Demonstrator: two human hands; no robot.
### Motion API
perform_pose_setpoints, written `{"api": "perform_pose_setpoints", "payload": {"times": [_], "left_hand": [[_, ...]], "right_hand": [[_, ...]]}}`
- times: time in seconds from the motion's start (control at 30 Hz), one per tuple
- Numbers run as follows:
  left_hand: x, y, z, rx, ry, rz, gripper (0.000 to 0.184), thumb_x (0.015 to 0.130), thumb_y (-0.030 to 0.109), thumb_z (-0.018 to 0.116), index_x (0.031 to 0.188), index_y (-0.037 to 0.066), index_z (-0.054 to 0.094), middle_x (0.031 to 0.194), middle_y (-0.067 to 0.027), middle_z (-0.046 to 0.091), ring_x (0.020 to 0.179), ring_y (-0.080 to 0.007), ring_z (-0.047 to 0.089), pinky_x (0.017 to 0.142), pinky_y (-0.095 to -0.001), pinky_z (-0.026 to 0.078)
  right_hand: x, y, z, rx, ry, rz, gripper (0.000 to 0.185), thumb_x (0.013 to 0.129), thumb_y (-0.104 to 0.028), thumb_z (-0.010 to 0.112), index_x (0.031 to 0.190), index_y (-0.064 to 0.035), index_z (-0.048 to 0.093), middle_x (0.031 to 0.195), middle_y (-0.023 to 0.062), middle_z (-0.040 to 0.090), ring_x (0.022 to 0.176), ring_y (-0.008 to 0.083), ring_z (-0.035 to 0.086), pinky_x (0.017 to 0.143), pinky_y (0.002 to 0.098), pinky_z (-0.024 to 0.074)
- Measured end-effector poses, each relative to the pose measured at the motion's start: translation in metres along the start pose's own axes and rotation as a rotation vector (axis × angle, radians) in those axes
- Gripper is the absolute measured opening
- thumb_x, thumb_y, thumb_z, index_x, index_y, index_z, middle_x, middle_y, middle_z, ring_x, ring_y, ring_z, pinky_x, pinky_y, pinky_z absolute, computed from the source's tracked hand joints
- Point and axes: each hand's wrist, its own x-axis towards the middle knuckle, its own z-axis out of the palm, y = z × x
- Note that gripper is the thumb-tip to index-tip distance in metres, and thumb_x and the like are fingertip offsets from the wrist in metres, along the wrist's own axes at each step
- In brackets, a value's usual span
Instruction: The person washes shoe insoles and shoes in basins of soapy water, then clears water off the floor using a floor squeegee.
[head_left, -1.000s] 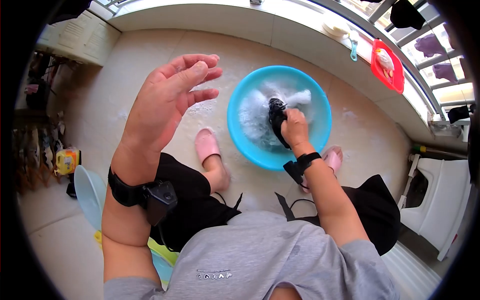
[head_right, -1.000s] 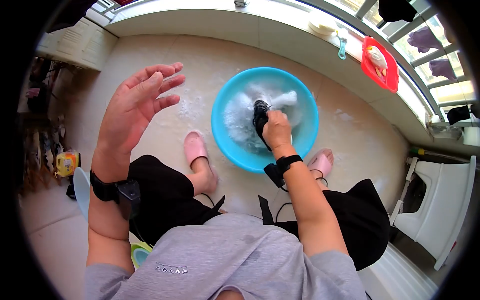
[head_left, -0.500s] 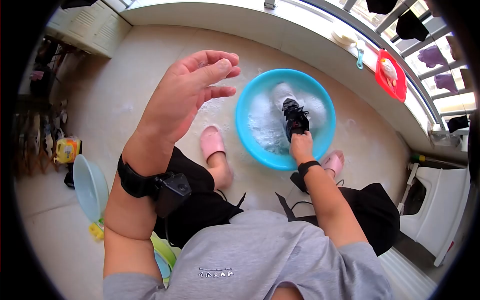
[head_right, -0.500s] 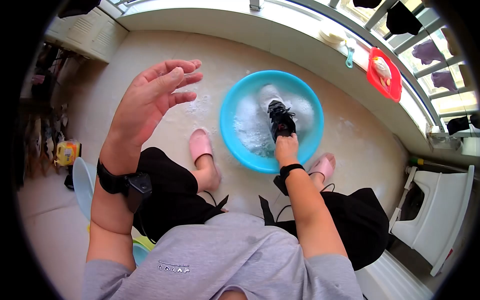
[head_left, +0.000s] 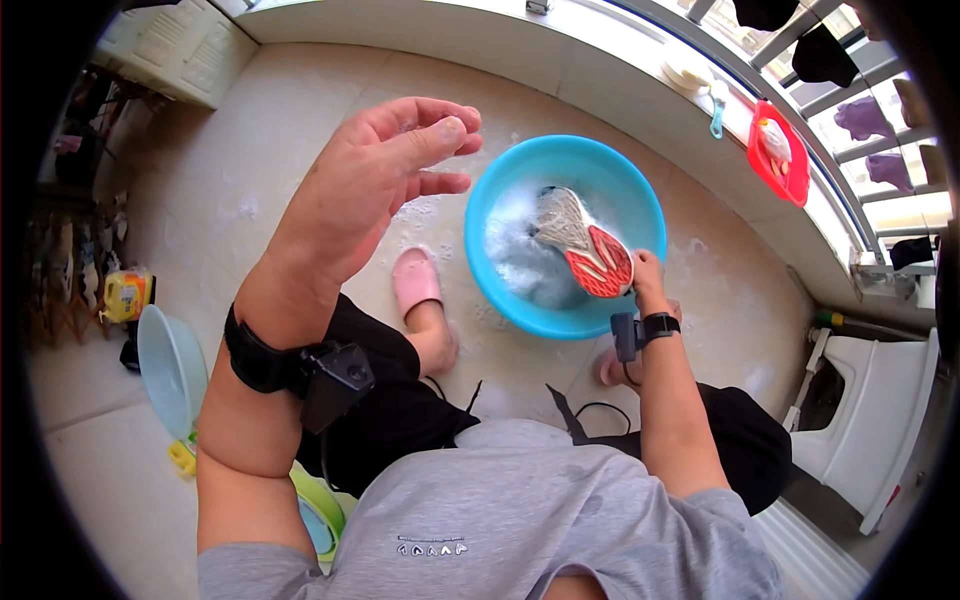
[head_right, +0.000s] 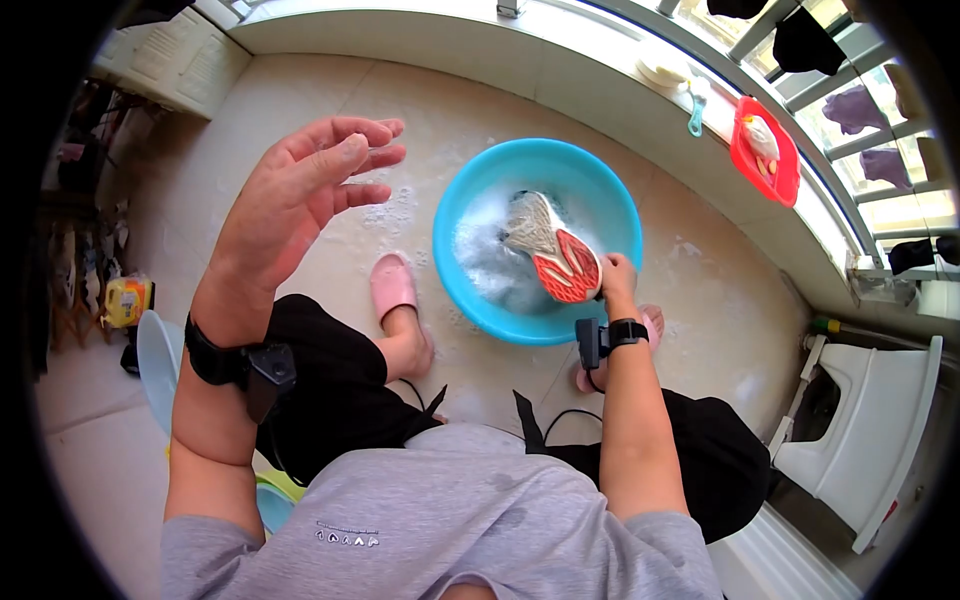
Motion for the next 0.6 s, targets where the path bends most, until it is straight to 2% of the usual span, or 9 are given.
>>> {"api": "perform_pose_setpoints", "payload": {"times": [0.03,0.07,0.17,0.23,0.33,0.37,0.43,0.53,0.6], "left_hand": [[0.001,-0.001,0.001,-0.001,-0.004,-0.003,0.025,0.088,0.023,0.056,0.104,0.003,0.059,0.119,-0.0111,0.055,0.106,-0.0191,0.053,0.085,-0.0319,0.044],[0.002,-0.002,0.001,0.001,-0.006,-0.009,0.025,0.088,0.023,0.056,0.104,0.004,0.059,0.119,-0.0112,0.055,0.106,-0.0191,0.053,0.086,-0.0320,0.044],[0.004,-0.003,0.003,0.009,-0.006,-0.015,0.025,0.089,0.023,0.056,0.104,0.004,0.059,0.119,-0.0115,0.054,0.106,-0.0190,0.053,0.086,-0.0322,0.044],[0.006,-0.003,0.005,0.016,-0.007,-0.012,0.026,0.089,0.023,0.056,0.104,0.004,0.059,0.119,-0.0117,0.054,0.106,-0.0190,0.053,0.085,-0.0323,0.045],[0.008,-0.003,0.006,0.035,-0.030,-0.017,0.026,0.088,0.023,0.056,0.104,0.003,0.059,0.120,-0.0123,0.053,0.106,-0.0193,0.053,0.085,-0.0322,0.045],[0.008,-0.003,0.005,0.031,-0.029,-0.020,0.026,0.088,0.023,0.056,0.104,0.003,0.059,0.120,-0.0125,0.053,0.106,-0.0195,0.053,0.085,-0.0320,0.045],[0.006,-0.004,0.004,0.033,-0.019,-0.023,0.026,0.088,0.023,0.056,0.104,0.003,0.059,0.120,-0.0126,0.053,0.106,-0.0197,0.053,0.085,-0.0319,0.045],[0.002,-0.004,0.002,0.021,-0.018,-0.038,0.025,0.088,0.023,0.056,0.104,0.003,0.059,0.120,-0.0126,0.053,0.106,-0.0197,0.053,0.085,-0.0318,0.045],[0.001,-0.004,-0.002,0.074,0.010,-0.040,0.026,0.088,0.023,0.056,0.104,0.003,0.059,0.120,-0.0124,0.054,0.105,-0.0191,0.053,0.084,-0.0318,0.046]], "right_hand": [[0.006,0.011,-0.004,-0.400,0.281,-0.173,0.040,0.082,-0.034,0.060,0.105,-0.0010,0.060,0.101,0.0153,0.063,0.091,0.0280,0.061,0.081,0.0350,0.0471],[0.005,0.007,-0.002,-0.400,0.282,-0.170,0.040,0.082,-0.034,0.060,0.105,-0.0010,0.060,0.101,0.0153,0.063,0.091,0.0280,0.061,0.081,0.0350,0.0471],[-0.023,-0.044,0.027,-0.516,0.426,-0.664,0.032,0.080,-0.027,0.060,0.102,-0.0030,0.060,0.105,0.0171,0.060,0.099,0.0324,0.056,0.084,0.0391,0.0450],[-0.045,-0.067,0.045,-0.496,0.208,-0.819,0.030,0.076,-0.021,0.064,0.100,-0.0046,0.059,0.104,0.0165,0.059,0.098,0.0314,0.055,0.083,0.0397,0.0451],[-0.073,-0.064,0.074,-0.990,-0.075,-0.585,0.063,0.067,-0.023,0.072,0.122,-0.0088,0.044,0.124,0.0125,0.046,0.106,0.0320,0.050,0.080,0.0440,0.0460],[-0.074,-0.054,0.076,-0.990,-0.078,-0.586,0.063,0.067,-0.023,0.072,0.122,-0.0088,0.044,0.124,0.0125,0.046,0.106,0.0320,0.050,0.080,0.0440,0.0460],[-0.075,-0.038,0.081,-1.291,-0.004,-0.581,0.088,0.063,-0.028,0.076,0.135,-0.0116,0.028,0.134,0.0108,0.033,0.116,0.0335,0.040,0.080,0.0485,0.0443],[-0.066,-0.036,0.082,-1.292,0.013,-0.464,0.099,0.062,-0.031,0.076,0.140,-0.0130,0.017,0.138,0.0105,0.026,0.122,0.0337,0.033,0.081,0.0508,0.0422],[-0.069,-0.046,0.082,-1.327,0.016,-0.448,0.099,0.063,-0.032,0.076,0.140,-0.0127,0.018,0.136,0.0122,0.028,0.119,0.0335,0.035,0.082,0.0504,0.0420]]}}
